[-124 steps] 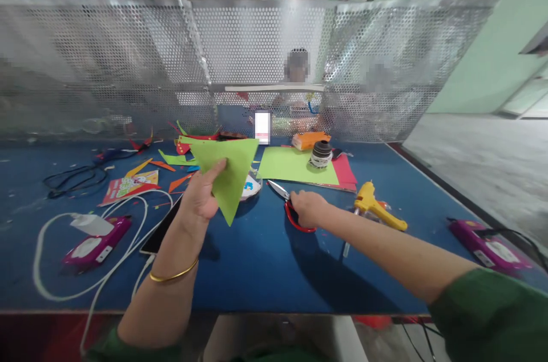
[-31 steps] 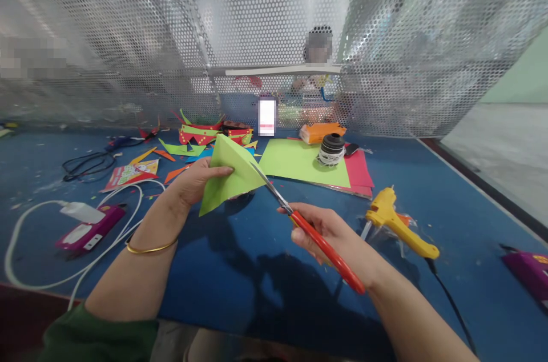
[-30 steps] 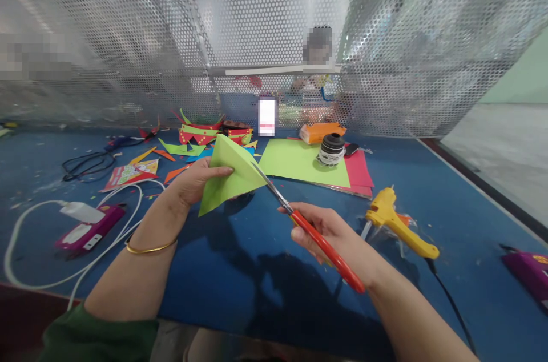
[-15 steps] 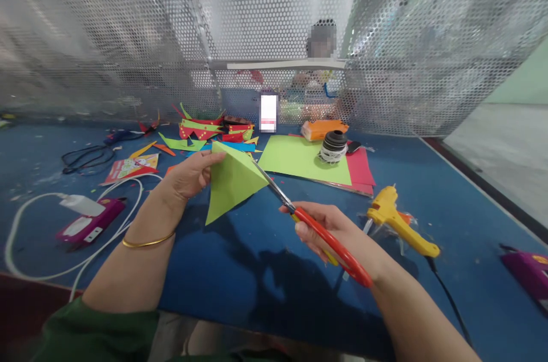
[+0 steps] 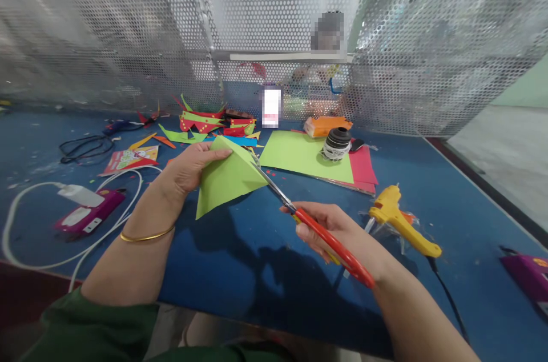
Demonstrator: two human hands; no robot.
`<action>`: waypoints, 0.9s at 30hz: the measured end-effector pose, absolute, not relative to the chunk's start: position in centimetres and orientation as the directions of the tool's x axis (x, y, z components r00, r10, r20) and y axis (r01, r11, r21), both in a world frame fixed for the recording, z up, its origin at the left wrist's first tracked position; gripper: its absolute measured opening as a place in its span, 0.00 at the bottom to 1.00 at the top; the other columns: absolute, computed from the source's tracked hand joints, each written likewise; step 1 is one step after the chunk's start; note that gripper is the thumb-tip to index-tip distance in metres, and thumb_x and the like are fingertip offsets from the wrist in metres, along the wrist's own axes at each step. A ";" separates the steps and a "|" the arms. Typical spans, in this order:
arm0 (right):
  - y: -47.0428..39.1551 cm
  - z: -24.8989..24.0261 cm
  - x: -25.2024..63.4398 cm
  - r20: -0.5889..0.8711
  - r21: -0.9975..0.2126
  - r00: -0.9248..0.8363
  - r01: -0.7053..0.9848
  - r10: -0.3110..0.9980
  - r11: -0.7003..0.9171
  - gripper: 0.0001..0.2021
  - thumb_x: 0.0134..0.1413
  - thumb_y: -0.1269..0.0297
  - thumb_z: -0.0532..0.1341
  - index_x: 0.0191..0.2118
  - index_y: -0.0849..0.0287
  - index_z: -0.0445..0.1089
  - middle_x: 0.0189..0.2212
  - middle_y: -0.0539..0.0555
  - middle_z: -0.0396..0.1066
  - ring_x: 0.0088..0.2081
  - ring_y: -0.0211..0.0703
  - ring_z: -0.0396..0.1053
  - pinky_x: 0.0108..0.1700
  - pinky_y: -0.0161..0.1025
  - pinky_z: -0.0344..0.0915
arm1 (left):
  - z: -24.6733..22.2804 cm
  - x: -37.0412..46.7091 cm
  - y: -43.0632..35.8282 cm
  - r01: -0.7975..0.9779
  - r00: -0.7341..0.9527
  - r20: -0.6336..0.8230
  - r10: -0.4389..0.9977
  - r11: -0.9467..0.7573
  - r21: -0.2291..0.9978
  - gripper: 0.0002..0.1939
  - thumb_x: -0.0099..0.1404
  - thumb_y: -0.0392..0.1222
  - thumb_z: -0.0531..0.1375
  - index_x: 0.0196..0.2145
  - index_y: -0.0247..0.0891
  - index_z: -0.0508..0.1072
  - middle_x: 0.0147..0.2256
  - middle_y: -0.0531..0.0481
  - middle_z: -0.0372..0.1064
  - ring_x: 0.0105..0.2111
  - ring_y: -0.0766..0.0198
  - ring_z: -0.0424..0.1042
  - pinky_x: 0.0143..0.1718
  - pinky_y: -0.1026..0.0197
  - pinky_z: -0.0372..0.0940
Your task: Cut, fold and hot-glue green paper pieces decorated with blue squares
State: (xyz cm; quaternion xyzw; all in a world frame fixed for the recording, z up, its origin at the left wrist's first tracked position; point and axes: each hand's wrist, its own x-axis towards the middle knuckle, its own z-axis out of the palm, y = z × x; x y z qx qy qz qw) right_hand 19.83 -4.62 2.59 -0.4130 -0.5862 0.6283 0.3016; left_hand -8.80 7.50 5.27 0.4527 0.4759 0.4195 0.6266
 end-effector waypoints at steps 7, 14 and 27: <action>-4.6 2.7 19.8 -0.193 -0.980 -0.476 0.136 0.858 -0.145 0.36 0.54 0.39 0.64 0.59 0.63 0.69 0.23 0.45 0.57 0.19 0.29 0.51 0.20 0.32 0.52 | 5.3 -8.8 7.6 -0.075 0.183 -0.220 0.958 0.237 0.969 0.13 0.46 0.41 0.74 0.30 0.35 0.81 0.30 0.43 0.80 0.29 0.56 0.77 0.36 0.56 0.72; -4.7 2.6 19.7 -0.196 -0.980 -0.463 0.131 0.864 -0.152 0.33 0.56 0.41 0.63 0.58 0.63 0.70 0.22 0.44 0.55 0.18 0.28 0.50 0.19 0.31 0.46 | 5.4 -8.7 7.6 -0.056 0.182 -0.209 0.961 0.223 0.973 0.14 0.45 0.43 0.74 0.29 0.35 0.80 0.28 0.45 0.79 0.29 0.56 0.77 0.35 0.56 0.72; -5.2 3.3 19.1 -0.248 -0.964 -0.432 0.199 0.867 -0.176 0.33 0.56 0.40 0.63 0.57 0.63 0.70 0.21 0.43 0.49 0.19 0.28 0.46 0.19 0.31 0.41 | 5.2 -8.8 7.8 -0.068 0.192 -0.210 0.959 0.226 0.972 0.16 0.44 0.43 0.75 0.30 0.36 0.80 0.29 0.45 0.80 0.29 0.56 0.78 0.34 0.56 0.74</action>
